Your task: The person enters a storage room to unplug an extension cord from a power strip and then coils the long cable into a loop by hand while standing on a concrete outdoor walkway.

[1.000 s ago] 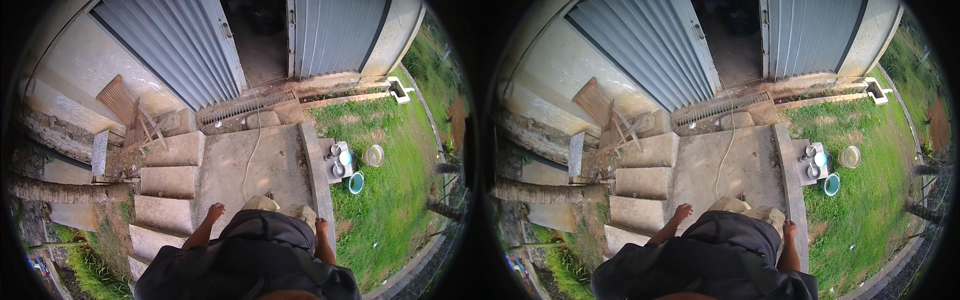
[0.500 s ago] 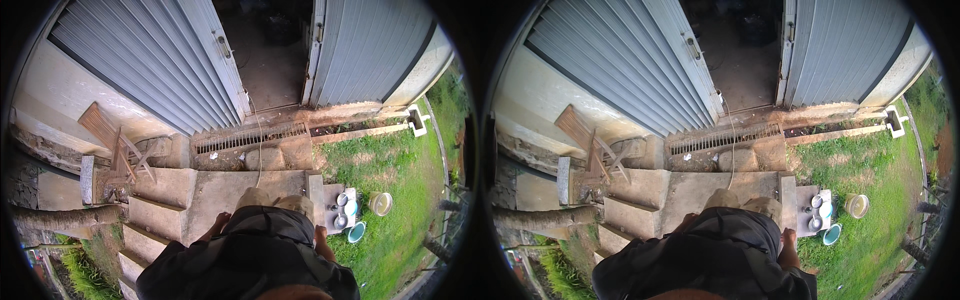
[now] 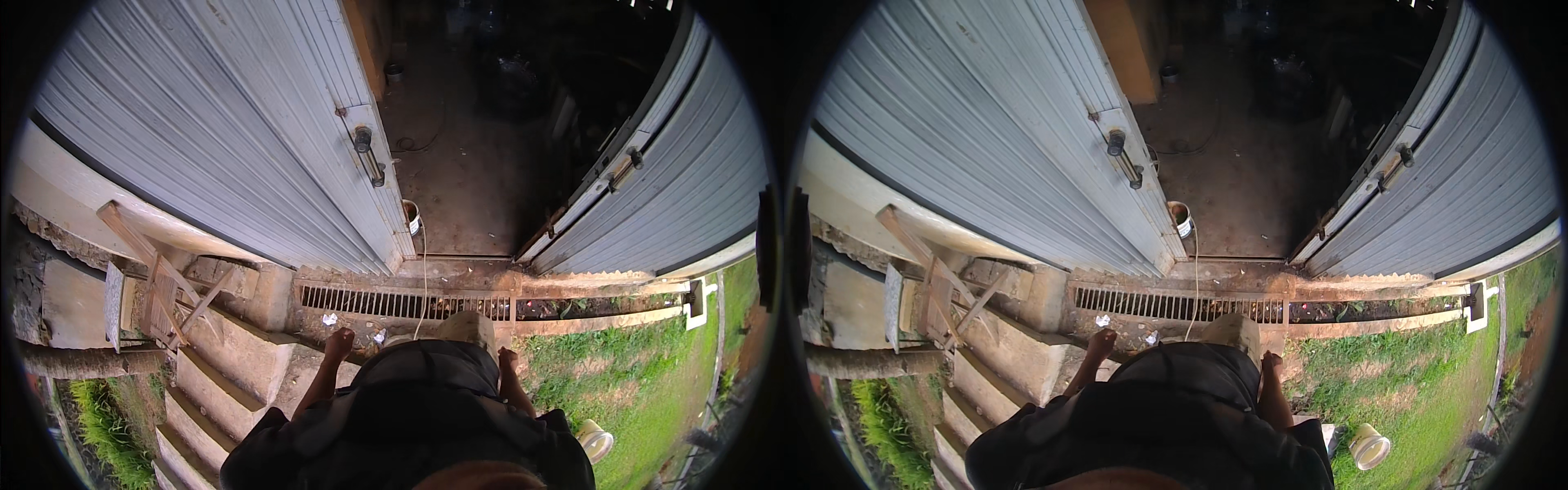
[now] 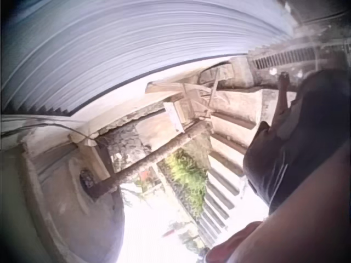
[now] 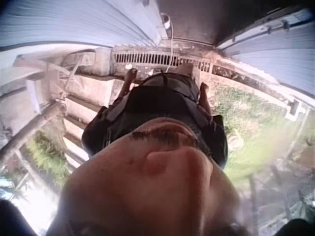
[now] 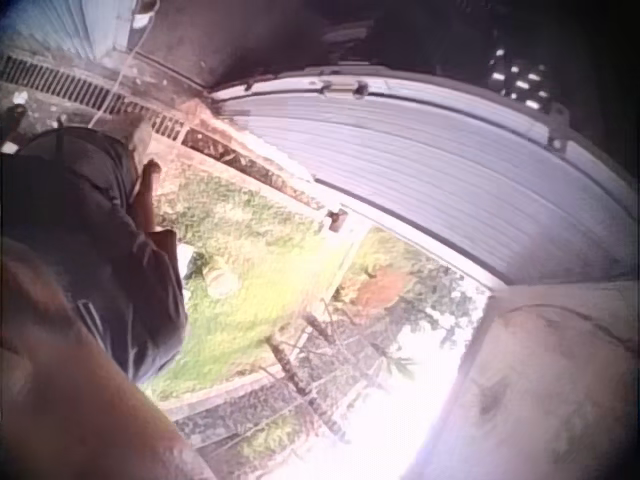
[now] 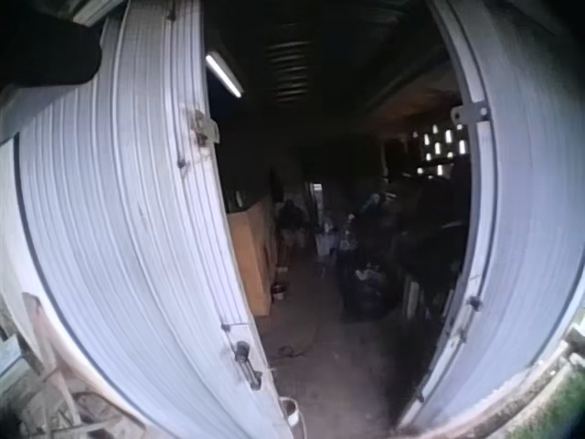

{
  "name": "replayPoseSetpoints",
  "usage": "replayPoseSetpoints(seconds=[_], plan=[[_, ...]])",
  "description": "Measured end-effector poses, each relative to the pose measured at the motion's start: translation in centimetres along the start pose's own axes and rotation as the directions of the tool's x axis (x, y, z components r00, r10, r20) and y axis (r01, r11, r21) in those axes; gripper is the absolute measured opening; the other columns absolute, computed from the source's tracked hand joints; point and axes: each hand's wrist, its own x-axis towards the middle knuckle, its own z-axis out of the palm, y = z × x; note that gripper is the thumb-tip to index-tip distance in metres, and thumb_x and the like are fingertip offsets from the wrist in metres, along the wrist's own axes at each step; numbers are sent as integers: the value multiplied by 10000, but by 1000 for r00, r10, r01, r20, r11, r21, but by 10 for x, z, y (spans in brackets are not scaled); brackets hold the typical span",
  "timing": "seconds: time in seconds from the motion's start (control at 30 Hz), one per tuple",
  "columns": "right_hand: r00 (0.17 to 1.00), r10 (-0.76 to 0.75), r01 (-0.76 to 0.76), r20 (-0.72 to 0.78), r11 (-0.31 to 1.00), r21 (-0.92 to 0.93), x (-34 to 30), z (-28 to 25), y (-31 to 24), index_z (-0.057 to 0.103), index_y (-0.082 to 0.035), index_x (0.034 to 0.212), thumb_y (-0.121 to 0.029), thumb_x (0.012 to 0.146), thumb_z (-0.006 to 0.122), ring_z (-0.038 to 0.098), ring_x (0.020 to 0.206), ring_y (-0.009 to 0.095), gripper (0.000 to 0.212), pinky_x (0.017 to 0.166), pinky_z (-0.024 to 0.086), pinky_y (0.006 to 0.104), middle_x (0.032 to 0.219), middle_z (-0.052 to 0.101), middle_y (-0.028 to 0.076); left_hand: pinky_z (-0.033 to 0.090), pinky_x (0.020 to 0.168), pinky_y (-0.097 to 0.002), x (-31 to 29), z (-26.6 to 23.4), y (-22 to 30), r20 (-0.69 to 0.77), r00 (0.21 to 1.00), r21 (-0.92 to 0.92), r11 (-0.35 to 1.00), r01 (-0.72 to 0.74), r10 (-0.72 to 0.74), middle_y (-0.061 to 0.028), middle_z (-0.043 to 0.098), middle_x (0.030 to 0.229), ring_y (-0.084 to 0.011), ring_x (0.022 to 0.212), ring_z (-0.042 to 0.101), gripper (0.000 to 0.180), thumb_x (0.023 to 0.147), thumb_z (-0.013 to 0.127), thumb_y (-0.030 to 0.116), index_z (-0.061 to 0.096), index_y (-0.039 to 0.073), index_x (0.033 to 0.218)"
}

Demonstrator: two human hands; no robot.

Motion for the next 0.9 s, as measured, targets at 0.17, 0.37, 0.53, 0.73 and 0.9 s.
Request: replayPoseSetpoints(seconds=[0.17, 0.37, 0.53, 0.73, 0.9], plan=[[966, -255, 256, 51, 966, -35, 157, 16, -180, 751, -47, 929, -407, 928, 626, 715, 770, 353, 381, 709, 546, 464, 785, 727, 173, 546, 874, -428, 143, 42, 94, 238, 966, -129, 989, -69, 99, -179, 736, 1074, -333, 1041, 704, 379, 974, 591, 375, 699, 54, 1145], [851, -523, 498, 58, 765, -409, 469, 42, -359, 718, -38, 941, -429, 927, 591, 706, 877, 432, 411, 719, 549, 513, 912, 715, 237, 540, 775, -399, 353, 106, 179, 384, 911, -19, 988, -154, 150, -136, 729, 979, -254, 925, 698, 344, 976, 590, 360, 703, 46, 1059], [652, -727, 758, 217, 615, -217, 645, 83, -575, 676, -68, 1059, -231, 980, 604, 706, 699, 177, 195, 599, 547, 336, 794, 702, 106, 528, 737, -392, 509, 70, 293, 257, 961, -243, 956, 162, -98, -117, 713, 922, -234, 866, 679, 323, 961, 604, 355, 698, 50, 1008], [659, -599, 650, 455, 758, 56, 701, 112, -861, 655, -45, 1176, -275, 1016, 580, 681, 648, 154, 289, 560, 535, 311, 856, 722, 104, 514, 693, -385, 668, 71, 387, 239, 898, -477, 761, 440, -369, -94, 693, 854, -211, 795, 656, 302, 941, 620, 350, 692, 56, 948], [856, -326, 428, 402, 883, -194, 866, 146, -916, 649, -78, 1093, -338, 1002, 547, 669, 596, 193, 293, 503, 523, 331, 837, 713, 111, 503, 655, -378, 825, 55, 449, 352, 860, -351, 799, 487, -370, -75, 677, 797, -191, 736, 637, 291, 926, 633, 345, 687, 61, 898]])
